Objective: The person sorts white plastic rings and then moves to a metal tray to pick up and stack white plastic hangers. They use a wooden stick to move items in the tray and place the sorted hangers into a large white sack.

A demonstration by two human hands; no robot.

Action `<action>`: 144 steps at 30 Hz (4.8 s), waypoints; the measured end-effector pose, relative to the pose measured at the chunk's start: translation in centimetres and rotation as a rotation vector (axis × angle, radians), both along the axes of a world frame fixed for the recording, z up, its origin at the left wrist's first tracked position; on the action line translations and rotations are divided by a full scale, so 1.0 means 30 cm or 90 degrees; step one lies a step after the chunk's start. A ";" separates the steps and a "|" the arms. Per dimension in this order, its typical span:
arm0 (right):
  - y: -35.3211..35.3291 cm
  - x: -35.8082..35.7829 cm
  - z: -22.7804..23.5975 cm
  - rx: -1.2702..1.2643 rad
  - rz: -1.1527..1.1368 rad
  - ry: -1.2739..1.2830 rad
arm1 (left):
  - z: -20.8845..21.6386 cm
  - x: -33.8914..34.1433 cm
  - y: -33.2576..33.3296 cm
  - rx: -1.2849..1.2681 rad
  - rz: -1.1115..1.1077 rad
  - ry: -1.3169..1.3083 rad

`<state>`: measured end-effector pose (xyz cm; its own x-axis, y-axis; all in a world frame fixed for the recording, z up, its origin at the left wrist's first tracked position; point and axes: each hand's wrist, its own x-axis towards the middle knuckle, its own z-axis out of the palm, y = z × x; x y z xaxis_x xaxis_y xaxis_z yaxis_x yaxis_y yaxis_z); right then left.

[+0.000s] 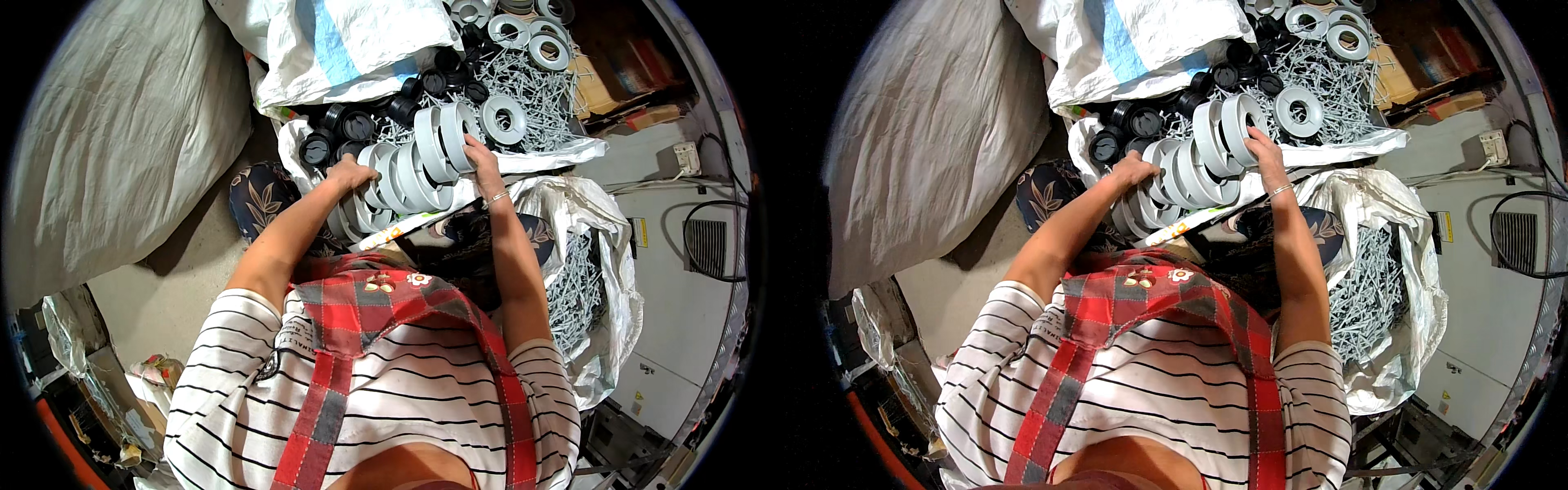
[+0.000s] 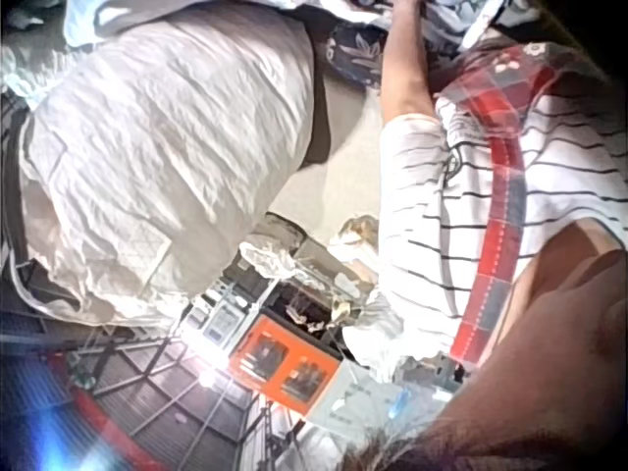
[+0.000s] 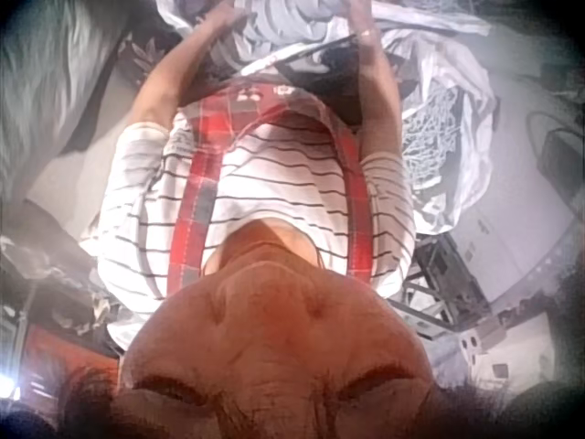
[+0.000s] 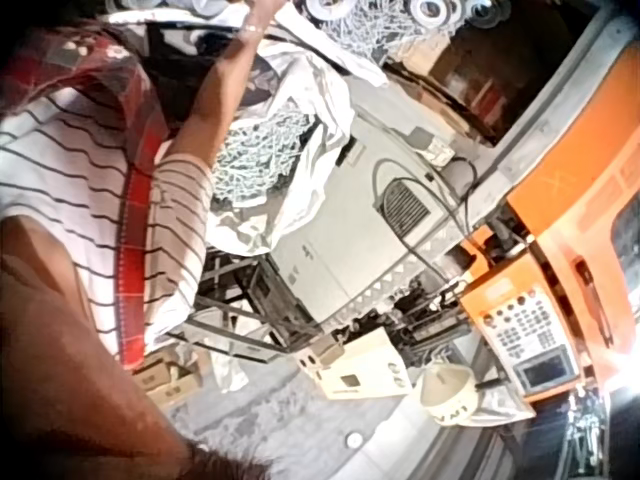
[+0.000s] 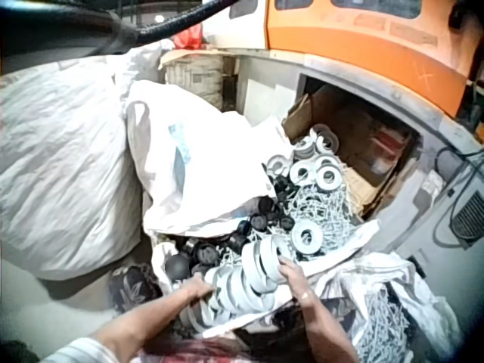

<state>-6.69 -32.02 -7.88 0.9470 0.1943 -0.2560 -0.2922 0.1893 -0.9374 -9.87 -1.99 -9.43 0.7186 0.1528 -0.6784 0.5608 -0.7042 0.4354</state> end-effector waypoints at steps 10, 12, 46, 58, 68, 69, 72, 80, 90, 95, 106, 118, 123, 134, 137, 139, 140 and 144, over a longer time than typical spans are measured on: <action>-0.003 -0.003 -0.073 0.007 -0.084 0.049 | 0.015 -0.028 0.022 -0.163 0.072 0.087; 0.023 -0.038 0.008 0.013 -0.102 0.089 | -0.031 -0.033 0.019 -0.181 0.104 0.027; 0.117 0.171 0.177 -0.359 -0.324 -0.280 | 0.213 0.138 -0.020 -0.181 0.174 -0.250; 0.221 0.384 0.200 -0.355 -0.299 -0.296 | 0.136 0.209 0.028 -0.288 0.383 0.092; 0.254 0.334 0.895 -0.361 -0.194 -0.370 | 1.030 0.216 0.055 -0.494 0.513 -0.081; 0.320 0.348 1.085 -0.292 -0.238 -0.261 | 1.125 0.195 0.087 -0.429 0.460 -0.158; 0.260 0.264 1.184 -0.570 -0.183 -0.483 | 1.516 0.221 0.087 -0.217 0.353 -0.142; 0.503 0.170 1.835 -0.119 -0.249 -0.405 | 2.137 0.094 0.364 -0.122 0.282 -0.465; 1.568 0.241 2.567 0.355 -0.232 -0.661 | 3.024 -0.190 1.225 0.107 0.364 -0.873; 2.188 0.369 2.831 0.559 -0.014 -0.714 | 3.097 -0.247 1.688 0.249 0.555 -0.891; 2.771 0.310 2.673 -0.379 0.556 -0.799 | 2.680 -0.406 2.208 0.366 0.538 -0.572; 3.142 0.394 3.008 -0.496 0.638 -1.148 | 2.771 -0.506 2.208 0.201 0.075 -0.498; 3.564 0.407 2.876 -0.545 0.705 -1.050 | 2.783 -0.584 2.137 0.033 -0.026 -0.415; 3.467 0.427 2.690 -0.565 0.853 -0.970 | 2.669 -0.682 2.039 0.283 -0.020 -0.548; 3.290 0.331 2.716 -0.574 0.877 -1.049 | 2.654 -0.744 1.953 0.294 -0.023 -0.566; 3.167 0.253 2.757 -0.612 0.849 -1.021 | 2.645 -0.778 1.923 0.295 -0.020 -0.590; 3.119 0.255 2.785 -0.699 0.845 -1.015 | 2.650 -0.782 1.914 0.289 -0.027 -0.588; 3.058 0.177 2.835 -0.817 0.848 -1.004 | 2.644 -0.796 1.938 0.278 -0.034 -0.621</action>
